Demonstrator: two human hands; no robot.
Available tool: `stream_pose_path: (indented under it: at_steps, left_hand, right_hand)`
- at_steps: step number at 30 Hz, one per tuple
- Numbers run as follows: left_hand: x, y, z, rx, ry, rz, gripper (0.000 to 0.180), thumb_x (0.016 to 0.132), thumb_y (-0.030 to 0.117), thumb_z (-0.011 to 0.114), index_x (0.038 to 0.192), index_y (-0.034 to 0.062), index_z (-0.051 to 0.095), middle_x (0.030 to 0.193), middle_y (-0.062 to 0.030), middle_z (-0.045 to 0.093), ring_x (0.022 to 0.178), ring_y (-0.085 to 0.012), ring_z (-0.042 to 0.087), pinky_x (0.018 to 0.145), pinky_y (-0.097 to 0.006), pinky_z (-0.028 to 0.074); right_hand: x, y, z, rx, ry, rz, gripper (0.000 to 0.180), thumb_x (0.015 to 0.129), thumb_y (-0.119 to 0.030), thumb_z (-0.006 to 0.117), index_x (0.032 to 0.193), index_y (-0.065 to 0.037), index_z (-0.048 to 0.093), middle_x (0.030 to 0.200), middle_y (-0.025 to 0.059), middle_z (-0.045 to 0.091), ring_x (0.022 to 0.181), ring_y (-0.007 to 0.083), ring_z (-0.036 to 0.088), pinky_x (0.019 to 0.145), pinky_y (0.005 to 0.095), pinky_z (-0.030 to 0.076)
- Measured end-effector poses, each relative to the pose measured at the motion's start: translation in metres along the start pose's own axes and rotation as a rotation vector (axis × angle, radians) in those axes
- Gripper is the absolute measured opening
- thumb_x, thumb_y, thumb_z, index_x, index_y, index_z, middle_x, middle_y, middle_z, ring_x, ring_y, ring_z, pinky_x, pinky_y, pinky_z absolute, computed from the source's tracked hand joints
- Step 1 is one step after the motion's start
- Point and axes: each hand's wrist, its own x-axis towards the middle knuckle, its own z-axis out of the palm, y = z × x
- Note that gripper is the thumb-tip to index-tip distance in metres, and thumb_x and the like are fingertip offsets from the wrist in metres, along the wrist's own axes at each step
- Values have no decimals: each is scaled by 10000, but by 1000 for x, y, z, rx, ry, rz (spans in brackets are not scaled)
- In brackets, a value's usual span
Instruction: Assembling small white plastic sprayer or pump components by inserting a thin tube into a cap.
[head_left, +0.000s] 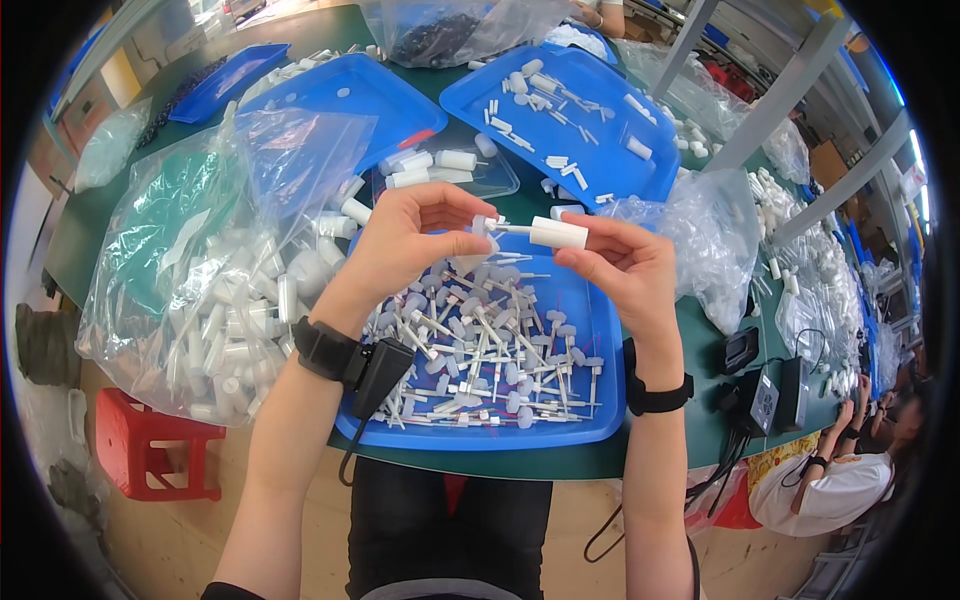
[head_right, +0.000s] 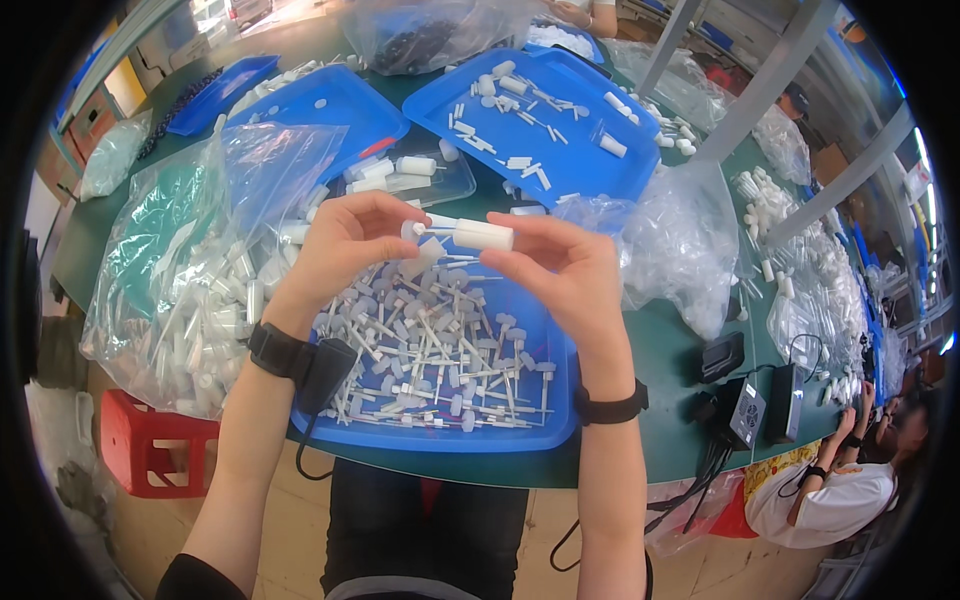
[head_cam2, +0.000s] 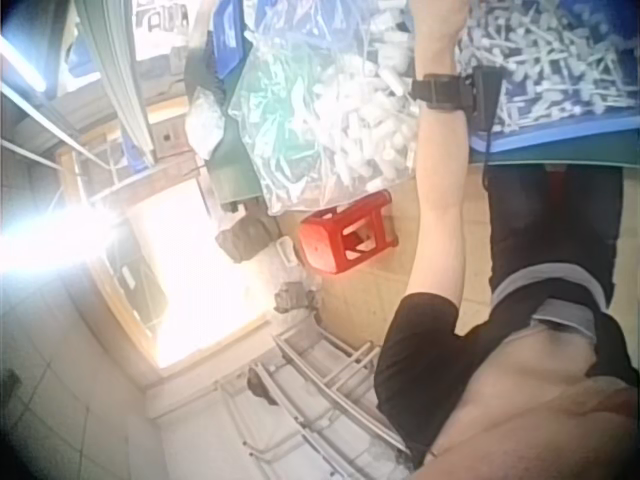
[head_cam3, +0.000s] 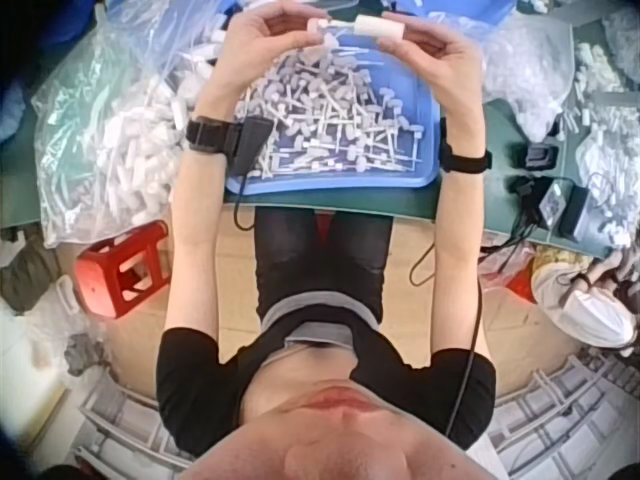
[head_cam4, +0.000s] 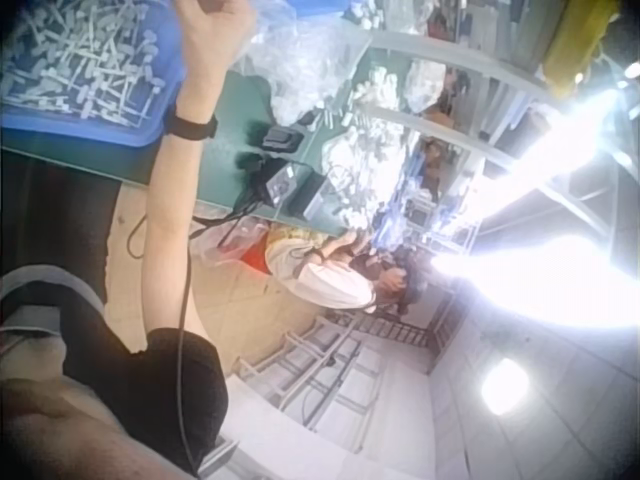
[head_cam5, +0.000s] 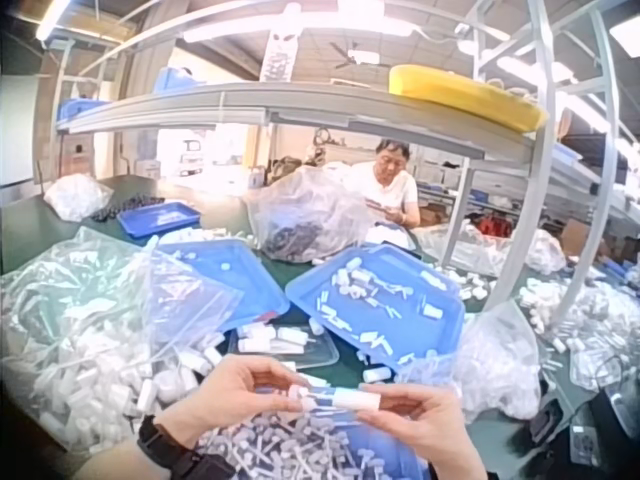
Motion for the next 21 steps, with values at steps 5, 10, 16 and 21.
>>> stream_pose_path:
  at_steps: [5, 10, 16, 21]
  left_hand:
    - [1, -1, 2, -77, 11, 7, 284, 722, -73, 658, 998, -26, 610, 1009, -108, 640, 877, -147, 622, 777, -265, 501]
    - [1, -2, 0, -108, 48, 11, 288, 704, -28, 704, 982, -15, 627, 977, -100, 656, 882, -154, 636, 798, -263, 496]
    - [1, -2, 1, -141, -15, -11, 273, 712, -30, 694, 976, -11, 627, 924, -86, 662, 853, -134, 634, 770, -241, 499]
    - [0, -2, 4, -127, -67, -25, 258, 723, -28, 687, 974, -9, 631, 877, -72, 659, 825, -114, 629, 721, -226, 506]
  right_hand:
    - [1, 2, -5, 101, -22, 56, 293, 725, -16, 723, 1008, -4, 651, 851, 64, 679, 741, 97, 633, 686, 203, 490]
    - [0, 0, 3, -136, 4, -49, 299, 713, -20, 730, 1003, -22, 654, 847, 56, 680, 735, 102, 639, 677, 208, 489]
    - [0, 3, 2, -157, 1, -136, 307, 707, -17, 733, 1005, -31, 662, 856, 57, 683, 762, 107, 648, 692, 216, 492]
    - [-1, 7, 9, -206, -22, -125, 300, 704, -31, 740, 996, -31, 670, 860, 62, 683, 763, 114, 651, 685, 217, 493]
